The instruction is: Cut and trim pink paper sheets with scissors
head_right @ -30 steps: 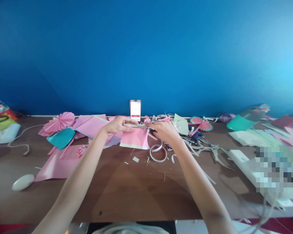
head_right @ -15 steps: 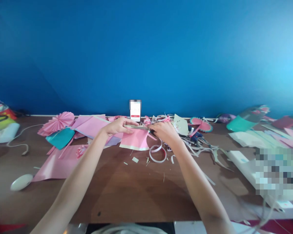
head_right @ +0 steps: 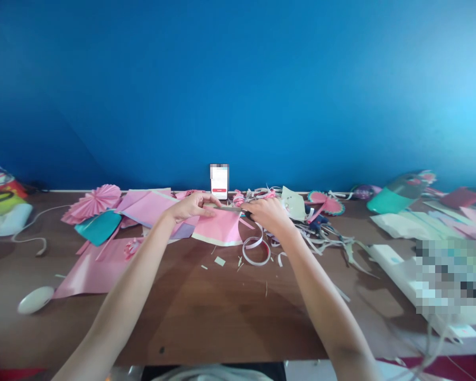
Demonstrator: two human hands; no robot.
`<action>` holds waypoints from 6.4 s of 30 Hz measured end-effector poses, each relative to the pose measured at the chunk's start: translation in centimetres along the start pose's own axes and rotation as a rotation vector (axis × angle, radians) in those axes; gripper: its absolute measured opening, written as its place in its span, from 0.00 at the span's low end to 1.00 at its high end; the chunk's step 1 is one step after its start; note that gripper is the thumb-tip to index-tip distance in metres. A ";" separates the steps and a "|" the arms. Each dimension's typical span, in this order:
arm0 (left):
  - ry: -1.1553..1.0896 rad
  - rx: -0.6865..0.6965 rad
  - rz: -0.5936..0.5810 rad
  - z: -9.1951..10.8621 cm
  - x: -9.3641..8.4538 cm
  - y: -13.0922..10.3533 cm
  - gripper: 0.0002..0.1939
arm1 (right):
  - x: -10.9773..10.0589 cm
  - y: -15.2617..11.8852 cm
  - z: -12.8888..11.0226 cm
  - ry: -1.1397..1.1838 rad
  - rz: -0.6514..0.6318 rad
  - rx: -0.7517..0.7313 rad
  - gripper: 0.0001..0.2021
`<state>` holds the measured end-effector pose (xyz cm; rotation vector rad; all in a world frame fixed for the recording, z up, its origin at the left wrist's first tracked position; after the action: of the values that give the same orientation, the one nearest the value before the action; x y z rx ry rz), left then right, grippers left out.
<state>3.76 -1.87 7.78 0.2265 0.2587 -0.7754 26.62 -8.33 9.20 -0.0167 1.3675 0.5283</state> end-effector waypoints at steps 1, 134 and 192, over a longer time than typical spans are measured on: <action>0.003 0.001 0.004 0.0 0.0 0.0 0.19 | -0.1 0.0 0.0 -0.003 0.008 -0.002 0.24; -0.052 0.026 0.172 -0.4 0.0 0.3 0.22 | 0.4 -0.2 0.1 -0.008 0.091 0.039 0.26; -0.117 0.059 0.115 0.2 0.9 0.6 0.25 | 0.5 0.1 -0.4 0.102 0.092 0.091 0.25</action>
<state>4.78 -2.11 7.74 0.2486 0.1112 -0.6801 26.24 -8.20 8.72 0.0945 1.4962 0.5478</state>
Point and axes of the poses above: each hand's wrist, its own y-axis towards the middle knuckle, its own x-axis out of the palm, z = x × y, the point moved 3 cm from there along y, towards the middle knuckle, and after that the axes turned 6 degrees about z, right-handed, at the moved point
